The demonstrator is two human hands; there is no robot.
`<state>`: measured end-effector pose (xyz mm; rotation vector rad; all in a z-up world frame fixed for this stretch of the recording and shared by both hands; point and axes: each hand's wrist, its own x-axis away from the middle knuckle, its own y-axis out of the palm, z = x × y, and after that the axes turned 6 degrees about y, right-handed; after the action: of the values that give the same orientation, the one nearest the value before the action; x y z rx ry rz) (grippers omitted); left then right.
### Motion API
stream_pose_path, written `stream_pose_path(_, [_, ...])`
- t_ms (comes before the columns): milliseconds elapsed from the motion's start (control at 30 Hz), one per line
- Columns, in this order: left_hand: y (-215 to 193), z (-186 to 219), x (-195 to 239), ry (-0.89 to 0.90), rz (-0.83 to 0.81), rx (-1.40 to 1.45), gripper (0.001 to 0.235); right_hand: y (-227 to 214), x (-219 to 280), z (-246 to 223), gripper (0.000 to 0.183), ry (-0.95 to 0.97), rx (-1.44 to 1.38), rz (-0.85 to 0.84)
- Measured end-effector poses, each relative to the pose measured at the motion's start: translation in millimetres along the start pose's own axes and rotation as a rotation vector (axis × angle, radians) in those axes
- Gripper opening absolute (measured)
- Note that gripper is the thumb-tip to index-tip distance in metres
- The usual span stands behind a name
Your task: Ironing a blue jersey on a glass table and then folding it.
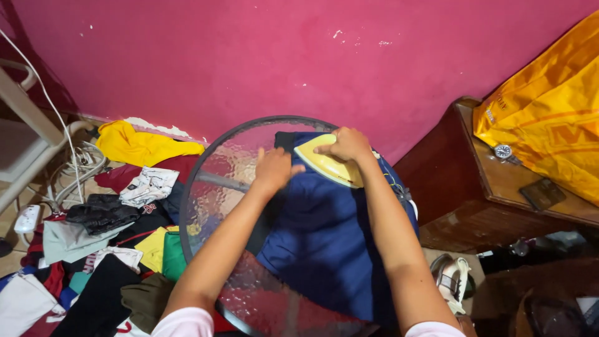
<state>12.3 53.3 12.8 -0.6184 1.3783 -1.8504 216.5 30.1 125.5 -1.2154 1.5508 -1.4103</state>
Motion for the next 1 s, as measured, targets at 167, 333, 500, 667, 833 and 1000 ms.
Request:
stream_pose_path(167, [-7.9,-16.3,-10.3,-0.068,-0.143,-0.010,0.081,-1.3,-1.4,0.5,0.073,0.028,0.011,-0.007])
stream_pose_path(333, [-47.3,-12.0,3.3,-0.118,-0.285,-0.051,0.103,0.4,2.2,1.3,0.076,0.049,0.018,0.031])
stream_pose_path(500, [-53.5,-19.3,-3.0,-0.127,-0.309,-0.035,0.121,-5.2,5.7,8.0,0.062,-0.081,0.052,-0.172])
stream_pose_path(667, [-52.7,-19.8,-1.7,-0.115,-0.314,-0.019,0.134,-2.8,-7.2,-3.9,0.073,0.004,0.049,0.001])
stream_pose_path(833, [-60.6,-16.1,4.4,-0.132,-0.301,0.026,0.141,0.1,-9.1,0.6,0.065,-0.032,0.041,-0.042])
stream_pose_path(1000, [-64.5,-13.0,9.8,-0.147,-0.295,0.037,0.142,2.7,-12.3,0.1,0.061,-0.059,0.044,-0.112])
